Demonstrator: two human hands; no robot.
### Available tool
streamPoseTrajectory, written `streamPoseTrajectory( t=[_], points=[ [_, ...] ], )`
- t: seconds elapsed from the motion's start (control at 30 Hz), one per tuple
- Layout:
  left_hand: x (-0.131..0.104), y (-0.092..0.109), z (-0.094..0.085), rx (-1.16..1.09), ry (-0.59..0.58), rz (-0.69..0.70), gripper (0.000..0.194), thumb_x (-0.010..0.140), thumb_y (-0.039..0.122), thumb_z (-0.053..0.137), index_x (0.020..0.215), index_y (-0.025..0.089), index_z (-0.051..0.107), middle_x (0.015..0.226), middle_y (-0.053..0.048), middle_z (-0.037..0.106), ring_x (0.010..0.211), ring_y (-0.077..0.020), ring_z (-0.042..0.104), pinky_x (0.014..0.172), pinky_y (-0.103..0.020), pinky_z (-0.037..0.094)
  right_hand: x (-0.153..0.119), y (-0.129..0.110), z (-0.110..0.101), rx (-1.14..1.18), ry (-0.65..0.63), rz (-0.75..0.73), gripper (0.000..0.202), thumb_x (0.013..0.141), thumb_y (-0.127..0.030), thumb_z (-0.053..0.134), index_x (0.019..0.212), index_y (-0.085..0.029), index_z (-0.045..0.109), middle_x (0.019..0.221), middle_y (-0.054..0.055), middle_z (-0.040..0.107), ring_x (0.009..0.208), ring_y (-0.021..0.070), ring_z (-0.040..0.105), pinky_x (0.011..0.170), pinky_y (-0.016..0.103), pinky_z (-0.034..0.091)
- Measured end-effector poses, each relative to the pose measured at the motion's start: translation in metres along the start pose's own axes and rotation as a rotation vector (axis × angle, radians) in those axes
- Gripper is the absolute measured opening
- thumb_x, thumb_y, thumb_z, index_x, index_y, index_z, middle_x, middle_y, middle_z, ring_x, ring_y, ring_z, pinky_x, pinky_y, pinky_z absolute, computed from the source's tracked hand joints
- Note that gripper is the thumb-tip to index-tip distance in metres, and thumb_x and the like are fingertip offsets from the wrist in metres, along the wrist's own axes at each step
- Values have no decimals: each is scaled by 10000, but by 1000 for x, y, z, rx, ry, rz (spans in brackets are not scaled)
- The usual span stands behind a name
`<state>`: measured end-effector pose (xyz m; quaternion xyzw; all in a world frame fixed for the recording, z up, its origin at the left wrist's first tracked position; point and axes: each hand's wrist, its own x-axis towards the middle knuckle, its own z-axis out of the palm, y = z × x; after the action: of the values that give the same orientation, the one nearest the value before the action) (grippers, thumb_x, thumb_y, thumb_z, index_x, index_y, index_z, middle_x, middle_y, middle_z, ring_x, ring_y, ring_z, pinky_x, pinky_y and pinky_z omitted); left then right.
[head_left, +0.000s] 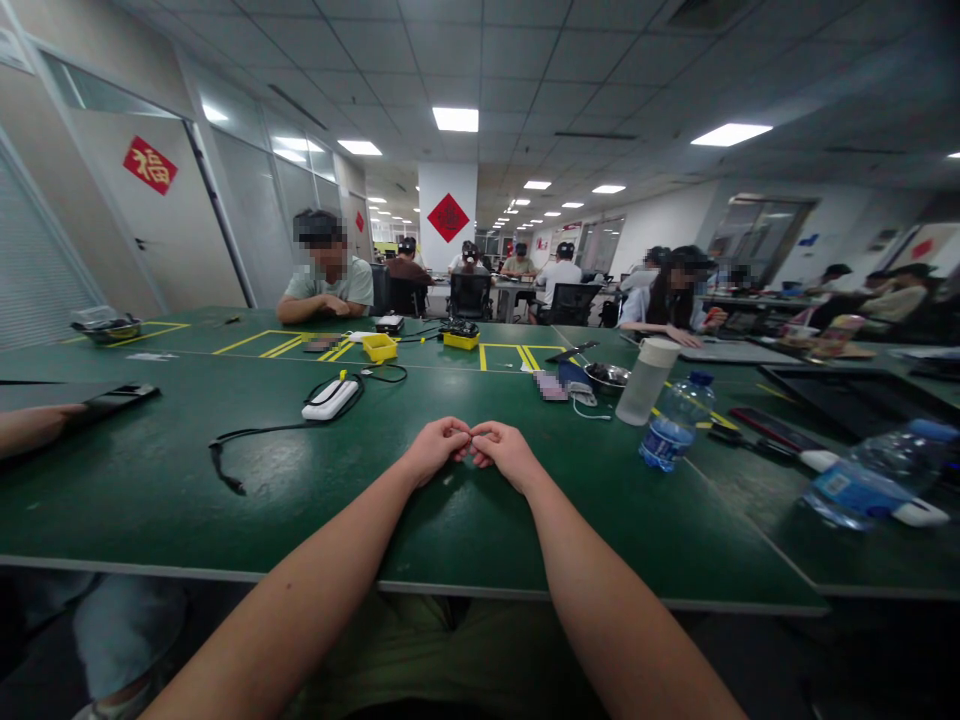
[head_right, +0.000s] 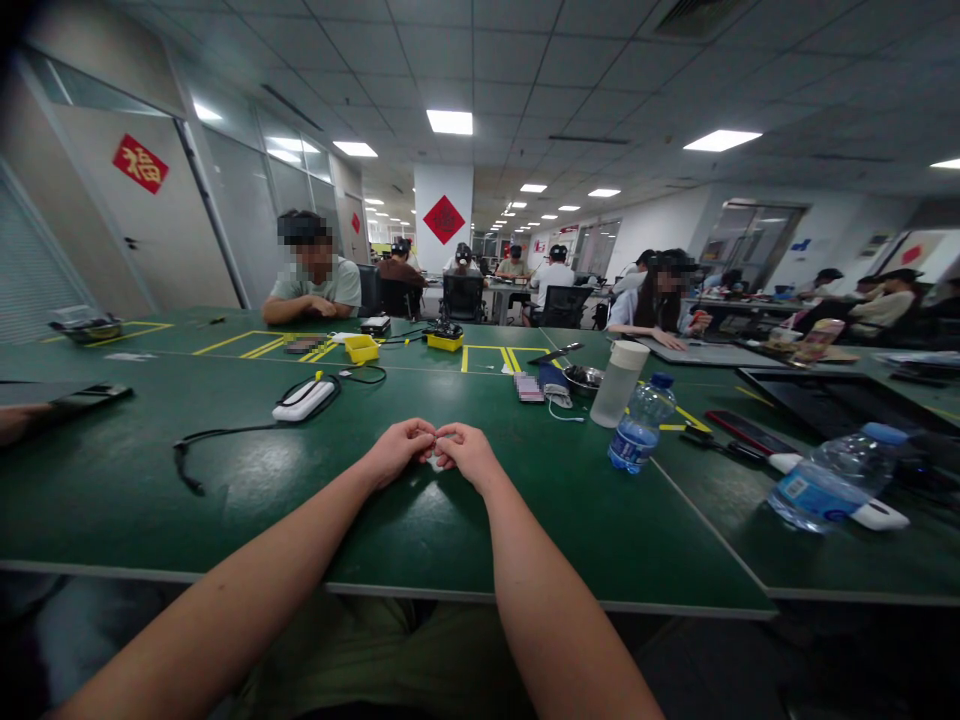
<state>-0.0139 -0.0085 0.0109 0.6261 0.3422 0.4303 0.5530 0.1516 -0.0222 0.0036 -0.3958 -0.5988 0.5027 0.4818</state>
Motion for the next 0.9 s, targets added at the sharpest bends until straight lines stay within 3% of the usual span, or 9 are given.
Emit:
streamPoseTrajectory(
  t=[0.13, 0.33, 0.6, 0.9],
  points=[
    [0, 0, 0, 5, 9, 5, 222, 736, 316, 639, 865, 143, 584, 600, 16, 587, 519, -93, 536, 524, -208, 433, -1, -1, 1, 86, 27, 69, 265, 750, -319, 658, 925, -127, 605, 672, 52, 671, 524, 127, 633, 495, 231, 510],
    [0, 0, -1, 2, 50, 3, 235, 740, 339, 642, 869, 154, 575, 609, 20, 591, 515, -93, 539, 515, -205, 432, -4, -5, 3, 131, -28, 83, 315, 683, -178, 704, 982, -135, 615, 781, 73, 710, 657, 138, 672, 612, 237, 545],
    [-1, 2, -1, -2, 43, -2, 254, 730, 361, 651, 827, 135, 589, 637, -3, 609, 540, -94, 545, 536, -212, 443, -1, -1, 1, 70, -5, 80, 222, 752, -200, 618, 963, -129, 606, 701, 56, 691, 546, 129, 648, 494, 213, 505],
    [-1, 1, -1, 67, 24, 59, 214, 680, 213, 656, 868, 138, 586, 692, -4, 620, 586, -96, 558, 571, -216, 447, 1, 3, 0, 62, 15, 72, 231, 739, -209, 636, 954, -137, 593, 674, 42, 674, 518, 123, 635, 472, 210, 496]
  ],
)
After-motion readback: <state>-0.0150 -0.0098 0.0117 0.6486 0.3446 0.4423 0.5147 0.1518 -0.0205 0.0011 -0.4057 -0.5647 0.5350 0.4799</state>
